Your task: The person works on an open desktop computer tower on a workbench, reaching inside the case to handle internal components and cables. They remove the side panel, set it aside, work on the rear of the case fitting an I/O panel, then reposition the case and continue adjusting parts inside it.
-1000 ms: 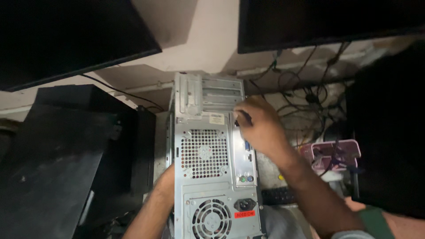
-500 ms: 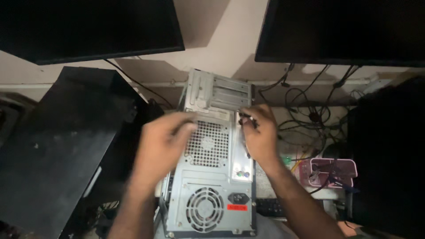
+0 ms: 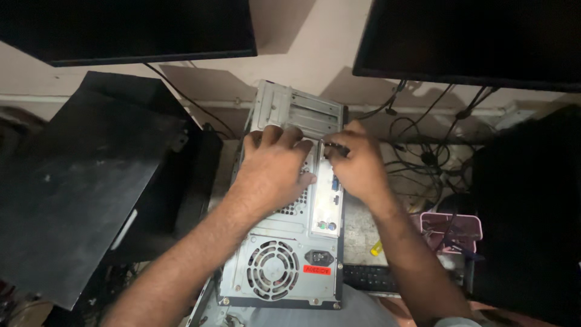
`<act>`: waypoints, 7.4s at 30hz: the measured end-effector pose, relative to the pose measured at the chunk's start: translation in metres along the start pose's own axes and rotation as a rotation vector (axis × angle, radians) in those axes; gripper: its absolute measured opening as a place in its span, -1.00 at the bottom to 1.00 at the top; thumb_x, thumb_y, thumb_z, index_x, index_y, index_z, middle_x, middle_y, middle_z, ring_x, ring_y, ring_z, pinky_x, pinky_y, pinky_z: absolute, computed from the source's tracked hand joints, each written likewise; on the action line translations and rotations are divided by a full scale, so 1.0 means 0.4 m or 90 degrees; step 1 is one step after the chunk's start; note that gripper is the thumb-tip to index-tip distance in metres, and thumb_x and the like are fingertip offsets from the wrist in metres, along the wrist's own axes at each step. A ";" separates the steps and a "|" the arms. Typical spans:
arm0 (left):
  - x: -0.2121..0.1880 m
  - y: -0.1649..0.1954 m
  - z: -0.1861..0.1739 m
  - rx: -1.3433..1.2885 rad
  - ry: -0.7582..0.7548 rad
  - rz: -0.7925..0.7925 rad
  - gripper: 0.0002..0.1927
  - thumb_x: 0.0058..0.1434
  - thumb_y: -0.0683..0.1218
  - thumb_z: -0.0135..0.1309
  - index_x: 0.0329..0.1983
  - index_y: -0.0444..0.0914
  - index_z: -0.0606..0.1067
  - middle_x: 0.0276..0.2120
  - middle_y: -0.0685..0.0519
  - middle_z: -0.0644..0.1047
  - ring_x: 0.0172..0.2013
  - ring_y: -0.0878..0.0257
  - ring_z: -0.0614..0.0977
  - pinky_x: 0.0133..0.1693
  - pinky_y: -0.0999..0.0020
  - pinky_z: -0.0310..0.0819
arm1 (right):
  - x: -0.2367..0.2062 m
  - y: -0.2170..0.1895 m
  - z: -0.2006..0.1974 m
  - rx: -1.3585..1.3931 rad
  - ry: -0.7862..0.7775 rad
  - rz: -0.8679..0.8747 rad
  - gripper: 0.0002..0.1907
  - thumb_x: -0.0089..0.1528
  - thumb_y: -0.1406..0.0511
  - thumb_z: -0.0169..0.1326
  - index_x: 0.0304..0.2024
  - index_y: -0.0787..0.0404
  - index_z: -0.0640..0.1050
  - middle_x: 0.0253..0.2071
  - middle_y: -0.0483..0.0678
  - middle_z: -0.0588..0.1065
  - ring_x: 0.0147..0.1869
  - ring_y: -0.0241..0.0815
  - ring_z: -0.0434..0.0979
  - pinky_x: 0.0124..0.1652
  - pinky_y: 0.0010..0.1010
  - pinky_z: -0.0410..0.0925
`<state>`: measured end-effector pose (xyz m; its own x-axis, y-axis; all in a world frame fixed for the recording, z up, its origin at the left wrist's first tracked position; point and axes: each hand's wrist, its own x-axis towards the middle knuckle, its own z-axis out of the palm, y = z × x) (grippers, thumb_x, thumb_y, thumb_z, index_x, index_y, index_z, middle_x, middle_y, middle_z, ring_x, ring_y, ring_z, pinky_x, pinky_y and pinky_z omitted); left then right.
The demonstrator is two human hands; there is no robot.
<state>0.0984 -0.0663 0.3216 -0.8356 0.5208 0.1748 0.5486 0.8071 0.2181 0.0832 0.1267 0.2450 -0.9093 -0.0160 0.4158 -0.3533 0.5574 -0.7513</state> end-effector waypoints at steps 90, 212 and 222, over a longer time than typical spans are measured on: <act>-0.153 -0.244 0.356 -1.242 -0.135 -0.496 -0.70 0.37 -0.09 0.07 0.05 -0.39 0.56 -0.20 -0.07 0.63 -0.30 0.23 0.64 -0.29 0.32 0.61 | -0.061 0.046 0.055 0.098 0.183 -0.007 -0.80 0.20 0.55 0.11 -0.18 0.28 0.65 -0.23 -0.01 0.62 -0.22 -0.24 0.65 -0.24 -0.46 0.44; -0.251 -0.313 0.573 -0.570 -0.256 -0.255 -0.77 0.12 -0.10 0.03 -0.33 -0.31 0.64 -0.31 -0.32 0.62 -0.19 -0.24 0.68 -0.10 -0.07 0.55 | -0.174 0.070 0.470 0.099 0.229 0.395 -0.61 0.22 0.54 -0.09 0.05 0.45 0.61 -0.17 0.03 0.60 -0.16 -0.20 0.57 -0.16 -0.38 0.43; -0.255 -0.243 0.554 -0.639 -0.129 -0.392 -0.59 0.24 -0.02 0.00 0.03 -0.39 0.48 -0.11 -0.38 0.59 -0.03 -0.28 0.62 -0.04 -0.04 0.49 | -0.271 0.166 0.419 0.432 0.257 0.531 -0.43 0.22 0.53 -0.17 0.30 0.31 0.44 -0.20 0.05 0.55 -0.33 -0.25 0.51 -0.37 -0.45 0.42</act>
<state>0.1242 -0.1363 0.0696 -0.9052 0.2301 -0.3572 -0.2442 0.4063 0.8805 0.1216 0.0262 0.0642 -0.8225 0.4841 -0.2987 0.1684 -0.2944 -0.9407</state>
